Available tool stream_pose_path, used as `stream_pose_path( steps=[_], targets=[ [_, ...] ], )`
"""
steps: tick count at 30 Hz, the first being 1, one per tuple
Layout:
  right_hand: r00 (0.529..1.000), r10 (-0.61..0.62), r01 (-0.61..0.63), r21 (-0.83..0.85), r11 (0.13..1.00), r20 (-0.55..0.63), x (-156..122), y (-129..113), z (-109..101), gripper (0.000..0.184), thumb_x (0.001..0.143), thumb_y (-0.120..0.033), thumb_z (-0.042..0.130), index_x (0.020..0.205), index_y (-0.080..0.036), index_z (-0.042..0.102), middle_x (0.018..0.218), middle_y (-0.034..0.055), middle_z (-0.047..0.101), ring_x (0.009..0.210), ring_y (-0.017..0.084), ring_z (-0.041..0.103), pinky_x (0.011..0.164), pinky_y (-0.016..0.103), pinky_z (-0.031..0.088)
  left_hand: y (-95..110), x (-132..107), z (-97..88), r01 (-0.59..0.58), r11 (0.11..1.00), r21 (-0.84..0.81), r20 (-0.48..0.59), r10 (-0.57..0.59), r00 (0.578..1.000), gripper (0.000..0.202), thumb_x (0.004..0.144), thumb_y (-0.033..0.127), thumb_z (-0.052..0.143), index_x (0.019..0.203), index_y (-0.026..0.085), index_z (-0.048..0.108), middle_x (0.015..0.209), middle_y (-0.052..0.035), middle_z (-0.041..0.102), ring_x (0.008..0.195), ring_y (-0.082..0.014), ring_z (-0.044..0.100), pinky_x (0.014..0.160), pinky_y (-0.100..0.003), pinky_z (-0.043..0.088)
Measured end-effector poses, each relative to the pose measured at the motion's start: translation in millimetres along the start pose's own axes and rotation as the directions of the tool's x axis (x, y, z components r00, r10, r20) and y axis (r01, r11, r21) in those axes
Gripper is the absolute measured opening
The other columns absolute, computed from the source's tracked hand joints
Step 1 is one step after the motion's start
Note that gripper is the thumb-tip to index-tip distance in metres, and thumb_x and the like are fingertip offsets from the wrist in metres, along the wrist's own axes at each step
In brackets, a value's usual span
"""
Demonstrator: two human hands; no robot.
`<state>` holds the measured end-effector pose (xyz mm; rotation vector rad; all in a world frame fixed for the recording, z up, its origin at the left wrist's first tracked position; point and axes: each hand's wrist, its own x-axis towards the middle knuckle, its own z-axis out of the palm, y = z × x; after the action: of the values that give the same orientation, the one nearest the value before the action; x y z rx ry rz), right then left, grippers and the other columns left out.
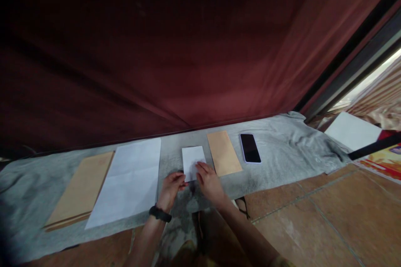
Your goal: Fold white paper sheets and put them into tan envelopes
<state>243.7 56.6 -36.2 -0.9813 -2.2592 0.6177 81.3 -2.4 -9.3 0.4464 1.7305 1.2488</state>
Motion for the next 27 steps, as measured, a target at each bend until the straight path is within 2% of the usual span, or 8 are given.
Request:
stream_pose_path(
  steps=[4, 10, 19, 24, 27],
  targets=[
    [0.99, -0.095, 0.11, -0.157, 0.982, 0.101, -18.4, -10.6, 3.3, 0.044, 0.099, -0.022, 0.048, 0.143, -0.019, 0.053, 0.148, 0.0112, 0.053, 0.139, 0.025, 0.047, 0.117, 0.048, 0.039, 1.2, 0.2, 0.9, 0.016, 0.999, 0.032, -0.006, -0.015, 1.0, 0.025, 0.07, 0.032, 0.081, 0.082, 0.015, 0.068, 0.06, -0.0015, 0.067, 0.053, -0.0152, 0.067, 0.047, -0.021, 0.051],
    [0.987, -0.092, 0.121, -0.237, 0.964, 0.129, -20.6, -11.6, 2.6, 0.046, 0.1, -0.023, 0.047, 0.145, -0.016, 0.051, 0.151, 0.011, 0.05, 0.142, 0.024, 0.043, 0.118, 0.046, 0.037, 3.9, 2.9, 2.6, 0.047, 0.996, 0.082, 0.007, -0.048, 0.999, 0.017, 0.074, 0.022, 0.075, 0.087, 0.013, 0.068, 0.056, -0.0001, 0.066, 0.05, -0.0154, 0.067, 0.045, -0.02, 0.05],
    [0.988, -0.103, 0.13, -0.269, 0.954, 0.112, -21.8, -11.2, 4.7, 0.045, 0.1, -0.021, 0.043, 0.145, -0.017, 0.051, 0.151, 0.01, 0.05, 0.142, 0.023, 0.043, 0.118, 0.044, 0.036, 1.5, 6.9, 5.3, 0.04, 0.992, 0.119, 0.018, -0.042, 0.999, 0.008, 0.076, 0.017, 0.071, 0.082, 0.016, 0.065, 0.055, 0.0023, 0.064, 0.047, -0.0129, 0.064, 0.043, -0.019, 0.045],
    [0.991, -0.107, 0.127, -0.314, 0.941, 0.081, -21.6, -5.0, 7.4, 0.05, 0.1, -0.019, 0.041, 0.149, -0.017, 0.044, 0.152, 0.0104, 0.049, 0.141, 0.024, 0.043, 0.12, 0.051, 0.029, 1.3, 9.3, 6.5, -0.003, 0.992, 0.124, 0.011, 0.001, 1.0, 0.006, 0.08, 0.016, 0.067, 0.086, 0.016, 0.065, 0.054, 0.0038, 0.062, 0.046, -0.01, 0.061, 0.045, -0.017, 0.044],
    [0.992, -0.11, 0.126, -0.323, 0.938, 0.068, -21.7, -1.0, 9.9, 0.048, 0.1, -0.02, 0.04, 0.148, -0.019, 0.045, 0.151, 0.0102, 0.05, 0.14, 0.024, 0.045, 0.119, 0.051, 0.028, 1.7, 13.6, 7.4, -0.003, 0.99, 0.141, 0.016, 0.0, 1.0, 0.006, 0.079, 0.016, 0.067, 0.085, 0.016, 0.066, 0.054, 0.0037, 0.062, 0.045, -0.0097, 0.06, 0.045, -0.017, 0.044]
  ],
)
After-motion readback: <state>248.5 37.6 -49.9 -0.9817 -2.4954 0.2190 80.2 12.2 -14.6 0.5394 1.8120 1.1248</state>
